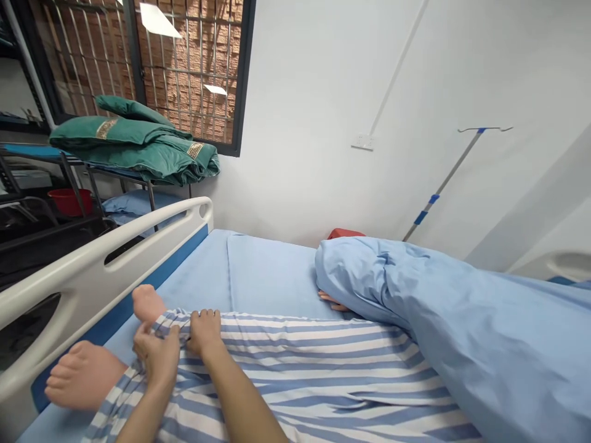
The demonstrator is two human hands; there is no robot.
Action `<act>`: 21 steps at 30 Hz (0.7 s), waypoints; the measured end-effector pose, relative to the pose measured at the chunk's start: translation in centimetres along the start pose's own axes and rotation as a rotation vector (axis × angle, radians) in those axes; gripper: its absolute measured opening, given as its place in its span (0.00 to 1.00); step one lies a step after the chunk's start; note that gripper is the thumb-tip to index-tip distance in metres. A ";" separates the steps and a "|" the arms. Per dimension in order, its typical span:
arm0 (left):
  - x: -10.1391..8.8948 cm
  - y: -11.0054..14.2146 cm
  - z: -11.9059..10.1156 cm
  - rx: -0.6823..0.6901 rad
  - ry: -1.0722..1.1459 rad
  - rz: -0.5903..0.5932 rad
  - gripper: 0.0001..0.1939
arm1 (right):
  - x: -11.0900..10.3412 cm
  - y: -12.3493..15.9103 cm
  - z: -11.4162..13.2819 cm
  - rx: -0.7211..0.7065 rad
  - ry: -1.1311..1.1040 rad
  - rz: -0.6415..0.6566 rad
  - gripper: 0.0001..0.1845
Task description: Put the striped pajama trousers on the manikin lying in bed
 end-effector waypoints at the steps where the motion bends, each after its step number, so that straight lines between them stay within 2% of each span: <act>1: -0.5 0.5 -1.8 0.081 0.005 -0.024 0.30 | -0.5 0.3 0.0 -0.018 -0.027 -0.009 0.24; 2: -0.5 1.0 -3.7 0.181 0.013 -0.010 0.28 | -1.2 0.7 -0.2 -0.039 -0.059 -0.035 0.24; 3: 0.3 1.5 -5.4 0.302 0.014 0.060 0.27 | -2.2 1.2 -0.7 -0.059 -0.090 -0.075 0.24; 5: 3.2 2.4 -7.4 0.501 -0.014 0.293 0.27 | -4.5 2.8 -2.4 -0.088 -0.137 -0.171 0.25; 7: 7.1 3.5 -7.3 0.674 -0.125 0.597 0.31 | -6.1 5.1 -5.2 -0.088 -0.166 -0.220 0.21; 9: 10.1 4.2 -5.5 0.842 -0.350 0.820 0.35 | -6.1 7.7 -8.6 -0.050 -0.209 -0.154 0.13; 11: 11.5 3.6 -3.6 0.956 -0.598 0.860 0.38 | -4.1 10.5 -11.6 -0.024 -0.286 0.008 0.09; 14: 11.8 1.7 -2.5 0.981 -0.833 0.830 0.36 | 0.1 14.2 -14.6 0.010 -0.423 0.258 0.06; 17: 11.5 1.0 -3.1 0.947 -0.970 0.849 0.29 | 3.3 16.1 -16.4 0.123 -0.542 0.444 0.03; 21: 11.4 1.1 -5.4 0.943 -1.055 0.874 0.23 | 4.7 16.7 -16.2 0.227 -0.731 0.633 0.05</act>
Point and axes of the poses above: each hand's wrist, its own y-axis away from the middle knuckle, its own x-axis out of the palm, z = x × y, the point moved 9 cm from there along -y, towards the middle knuckle, and after that the axes turned 6 degrees about y, right-handed, at the moved point
